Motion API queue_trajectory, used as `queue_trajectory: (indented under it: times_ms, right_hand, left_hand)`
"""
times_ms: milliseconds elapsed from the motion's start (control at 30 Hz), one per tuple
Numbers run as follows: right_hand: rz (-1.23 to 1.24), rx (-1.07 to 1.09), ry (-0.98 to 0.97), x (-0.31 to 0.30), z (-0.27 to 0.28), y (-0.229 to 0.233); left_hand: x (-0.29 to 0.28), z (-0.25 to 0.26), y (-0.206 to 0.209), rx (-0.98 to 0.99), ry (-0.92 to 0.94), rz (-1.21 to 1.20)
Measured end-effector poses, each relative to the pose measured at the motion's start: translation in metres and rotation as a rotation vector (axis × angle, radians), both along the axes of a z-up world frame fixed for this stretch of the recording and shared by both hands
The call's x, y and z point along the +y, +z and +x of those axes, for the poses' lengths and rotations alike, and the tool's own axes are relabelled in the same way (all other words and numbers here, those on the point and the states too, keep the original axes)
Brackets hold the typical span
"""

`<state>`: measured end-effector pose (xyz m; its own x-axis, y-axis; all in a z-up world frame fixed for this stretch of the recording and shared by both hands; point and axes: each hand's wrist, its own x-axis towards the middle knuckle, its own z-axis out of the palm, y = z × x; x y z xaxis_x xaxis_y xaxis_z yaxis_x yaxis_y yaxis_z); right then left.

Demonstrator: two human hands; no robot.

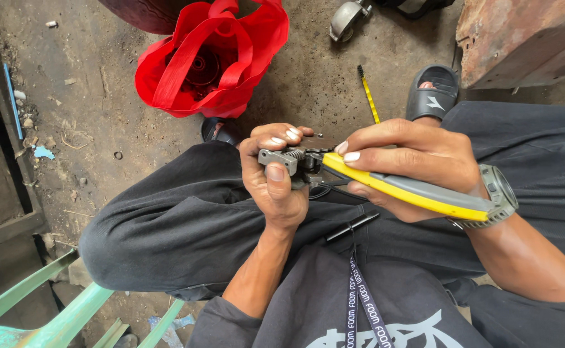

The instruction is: The person cleans a motorcycle engine part using a brush and then scrapes a surface with a yellow knife.

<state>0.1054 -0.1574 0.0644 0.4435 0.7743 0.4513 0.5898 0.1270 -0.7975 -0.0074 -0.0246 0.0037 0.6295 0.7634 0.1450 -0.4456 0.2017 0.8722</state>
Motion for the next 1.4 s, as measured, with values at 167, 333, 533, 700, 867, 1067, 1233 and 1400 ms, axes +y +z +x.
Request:
queue_trajectory:
  times_ms: [167,333,533,700,867,1067,1233,1400]
  right_hand:
    - [0.010,0.057,0.015,0.000,0.000,0.005]
    - [0.012,-0.001,0.035,0.004,0.001,0.005]
    - [-0.031,0.026,-0.005,0.004,0.001,0.008]
    - [-0.065,0.094,0.067,0.001,0.003,0.001]
    - [-0.058,0.068,0.115,-0.001,0.008,-0.001]
    - [-0.045,0.095,0.082,-0.002,0.006,0.001]
    - [-0.034,0.084,0.107,-0.001,0.008,0.002]
    - [-0.036,0.043,0.031,-0.006,0.008,0.000]
  left_hand:
    - [0.000,0.000,0.000,0.000,0.006,-0.020]
    - [-0.002,0.000,-0.001,0.005,-0.022,-0.024]
    - [0.001,0.000,0.000,-0.010,0.006,-0.053]
    - [0.000,0.000,0.000,-0.006,-0.004,-0.063]
    - [0.000,0.001,0.001,-0.007,-0.014,-0.055]
    - [0.004,-0.002,0.005,-0.034,-0.013,-0.148]
    - [0.005,-0.005,0.003,-0.053,-0.043,-0.212]
    - [0.012,-0.009,0.001,-0.124,-0.087,-0.430]
